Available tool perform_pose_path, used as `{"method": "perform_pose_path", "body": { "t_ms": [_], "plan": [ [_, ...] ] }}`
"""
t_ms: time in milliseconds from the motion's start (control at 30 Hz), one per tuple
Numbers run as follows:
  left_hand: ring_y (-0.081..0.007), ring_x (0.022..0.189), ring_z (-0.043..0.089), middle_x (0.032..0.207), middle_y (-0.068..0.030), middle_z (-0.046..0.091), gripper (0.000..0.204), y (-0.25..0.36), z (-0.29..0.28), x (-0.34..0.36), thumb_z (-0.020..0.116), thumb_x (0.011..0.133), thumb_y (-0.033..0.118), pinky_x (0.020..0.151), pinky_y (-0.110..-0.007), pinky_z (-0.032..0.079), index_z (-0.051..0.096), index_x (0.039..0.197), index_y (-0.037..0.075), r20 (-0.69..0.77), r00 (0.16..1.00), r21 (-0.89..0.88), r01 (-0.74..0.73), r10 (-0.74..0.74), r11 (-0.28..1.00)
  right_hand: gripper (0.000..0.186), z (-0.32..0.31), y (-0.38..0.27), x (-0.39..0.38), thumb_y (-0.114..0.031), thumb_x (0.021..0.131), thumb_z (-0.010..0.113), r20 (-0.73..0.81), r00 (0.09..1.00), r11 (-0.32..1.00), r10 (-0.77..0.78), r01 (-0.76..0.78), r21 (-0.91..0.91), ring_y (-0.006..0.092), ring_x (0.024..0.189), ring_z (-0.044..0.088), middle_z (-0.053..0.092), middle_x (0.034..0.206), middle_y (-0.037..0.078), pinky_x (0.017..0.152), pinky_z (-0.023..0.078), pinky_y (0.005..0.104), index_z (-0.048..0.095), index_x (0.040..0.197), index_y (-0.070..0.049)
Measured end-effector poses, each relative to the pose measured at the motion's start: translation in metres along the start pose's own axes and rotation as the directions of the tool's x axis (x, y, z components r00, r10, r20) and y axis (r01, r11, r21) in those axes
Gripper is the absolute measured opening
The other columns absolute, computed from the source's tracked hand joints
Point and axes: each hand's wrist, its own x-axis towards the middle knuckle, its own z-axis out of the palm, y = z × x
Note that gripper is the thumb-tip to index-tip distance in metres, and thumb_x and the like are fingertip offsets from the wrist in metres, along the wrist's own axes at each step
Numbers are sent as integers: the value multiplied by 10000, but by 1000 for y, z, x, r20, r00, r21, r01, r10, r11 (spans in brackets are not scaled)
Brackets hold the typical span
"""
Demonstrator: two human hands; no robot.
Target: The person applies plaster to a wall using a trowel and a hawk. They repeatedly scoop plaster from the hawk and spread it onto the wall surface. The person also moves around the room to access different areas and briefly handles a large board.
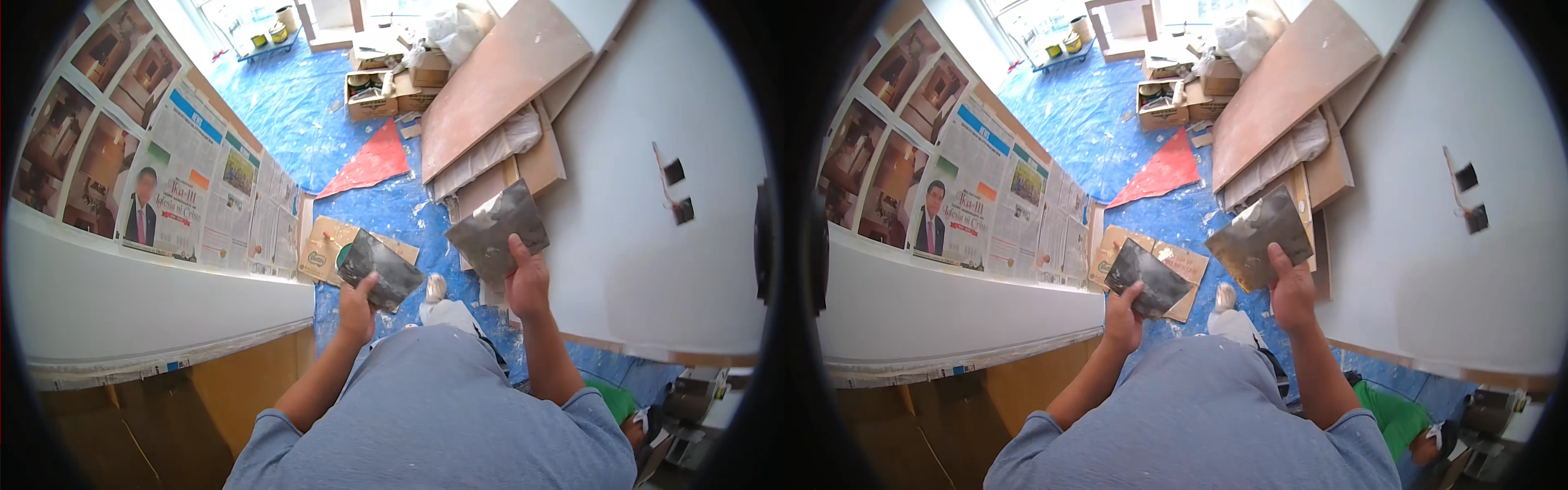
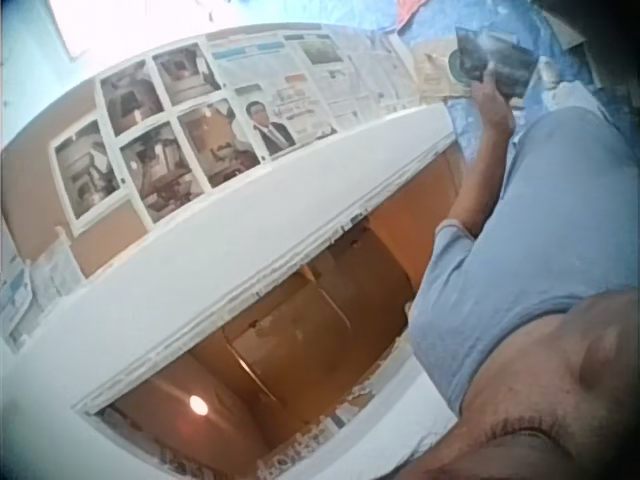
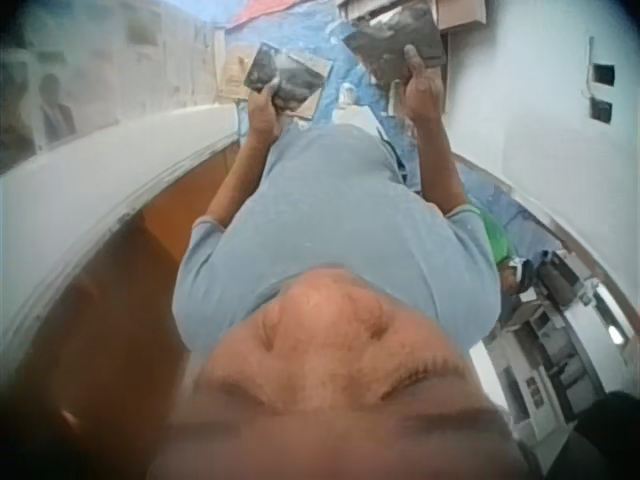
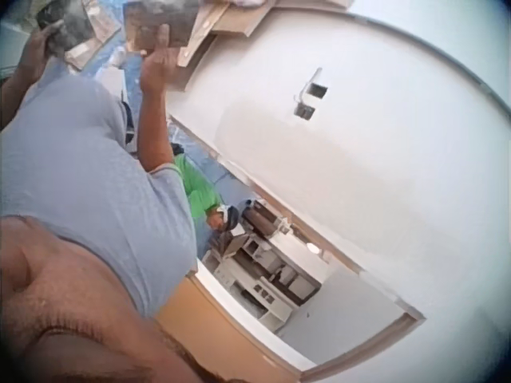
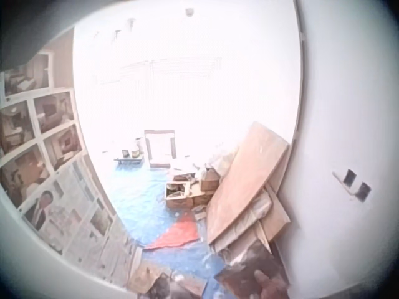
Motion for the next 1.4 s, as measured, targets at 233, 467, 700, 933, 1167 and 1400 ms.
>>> {"method": "perform_pose_path", "body": {
  "t_ms": [233,467,700,933,1167,1400],
  "plan": [
    [-138,831,713,1039,-32,725,273,63,71,74,559,1039,276,540,-288,508,601,1244,102,158,982,-323,149,-102,935,439,32,47,97,-128,1027,573,586,607,588,-536,767,-256,317,1129,637,590,1384,192,978,511,398,505,1451,-36],
    [-168,858,725,1068,-60,730,294,121,117,182,563,1029,254,550,-319,541,609,1259,77,180,977,-237,153,-111,960,701,43,25,266,-18,839,676,829,501,210,-248,863,-459,281,1047,662,604,1370,80,855,582,403,549,1477,-282],
    [-203,1118,689,1226,-64,703,325,137,141,275,572,1042,250,947,-381,563,594,1310,67,124,992,-562,70,0,824,586,66,9,379,-5,911,668,726,521,458,-450,832,-313,408,1159,639,604,1355,188,939,560,454,508,1468,-93],
    [-207,1153,674,1249,-59,694,340,197,149,373,569,1045,240,1017,-420,527,573,1349,88,120,993,-542,79,-16,837,638,132,33,503,-50,945,599,857,514,242,26,829,-505,341,1134,626,601,1332,121,903,551,426,466,1533,-258],
    [-227,1131,684,1207,-63,709,322,249,80,506,573,1042,263,1016,-437,526,606,1312,90,103,995,-651,79,-14,755,492,145,114,694,-78,1020,518,470,882,657,34,335,-675,346,1222,623,629,1328,230,1016,477,405,476,1510,-101],
    [-228,1025,720,1115,-73,747,268,403,33,644,575,1040,275,943,-402,555,672,1199,83,72,997,-662,70,-29,746,465,-11,229,871,-287,1017,555,54,982,171,182,22,-985,389,1137,674,676,1219,301,932,538,453,586,1313,70]
  ]
}}
